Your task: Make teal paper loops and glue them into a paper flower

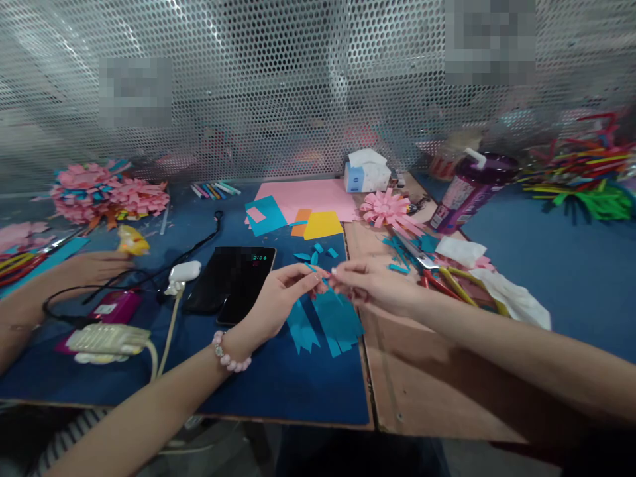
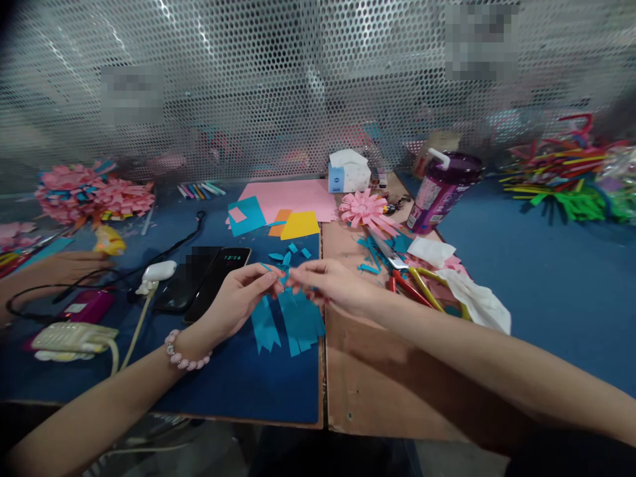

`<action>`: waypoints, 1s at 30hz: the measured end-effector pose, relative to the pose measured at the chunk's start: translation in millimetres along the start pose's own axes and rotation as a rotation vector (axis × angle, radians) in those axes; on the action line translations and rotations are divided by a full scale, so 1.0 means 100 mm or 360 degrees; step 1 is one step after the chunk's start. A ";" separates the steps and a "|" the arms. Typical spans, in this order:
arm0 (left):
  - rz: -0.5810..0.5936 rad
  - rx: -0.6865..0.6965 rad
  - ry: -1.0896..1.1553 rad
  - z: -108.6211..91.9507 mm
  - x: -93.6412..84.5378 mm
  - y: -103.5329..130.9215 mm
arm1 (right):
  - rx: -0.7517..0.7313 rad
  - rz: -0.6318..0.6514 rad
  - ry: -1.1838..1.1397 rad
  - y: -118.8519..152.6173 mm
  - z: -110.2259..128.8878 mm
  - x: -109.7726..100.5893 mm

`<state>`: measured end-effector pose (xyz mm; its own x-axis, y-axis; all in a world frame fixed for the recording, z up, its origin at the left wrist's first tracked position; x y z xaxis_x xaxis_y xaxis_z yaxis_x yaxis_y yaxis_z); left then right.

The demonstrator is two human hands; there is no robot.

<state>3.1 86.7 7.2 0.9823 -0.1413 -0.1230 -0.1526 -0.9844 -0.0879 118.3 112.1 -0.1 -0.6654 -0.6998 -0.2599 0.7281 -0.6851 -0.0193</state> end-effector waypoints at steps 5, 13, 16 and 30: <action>0.0001 0.0069 -0.0381 -0.10 -0.01 0.02 | -0.0200 -0.0210 0.0763 -0.69 0.28 -0.39; -0.0035 0.0121 -0.0507 -0.12 -0.02 0.04 | -0.0247 -0.0061 0.1702 -1.74 0.06 -0.33; 0.0001 0.0120 -0.0497 -0.11 0.00 0.04 | -0.0288 -0.0019 0.1892 -1.81 0.03 -0.22; 0.0033 0.0004 -0.0427 -0.14 0.07 0.12 | -0.0274 -0.0122 0.2193 -0.34 0.24 -0.48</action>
<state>9.7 72.3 18.8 0.9151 -0.1281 -0.3824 -0.1730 -0.9812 -0.0853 121.4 164.8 36.0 -0.0812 0.1679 -0.9825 0.7755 -0.6086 -0.1681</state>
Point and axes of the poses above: each hand's wrist, its own y-axis away from the middle knuckle, its own x-axis out of the palm, z = x × y, the point moved 9 cm from there along -y, towards the middle knuckle, and after that the axes turned 13 degrees about -y, right-handed, at the moved point
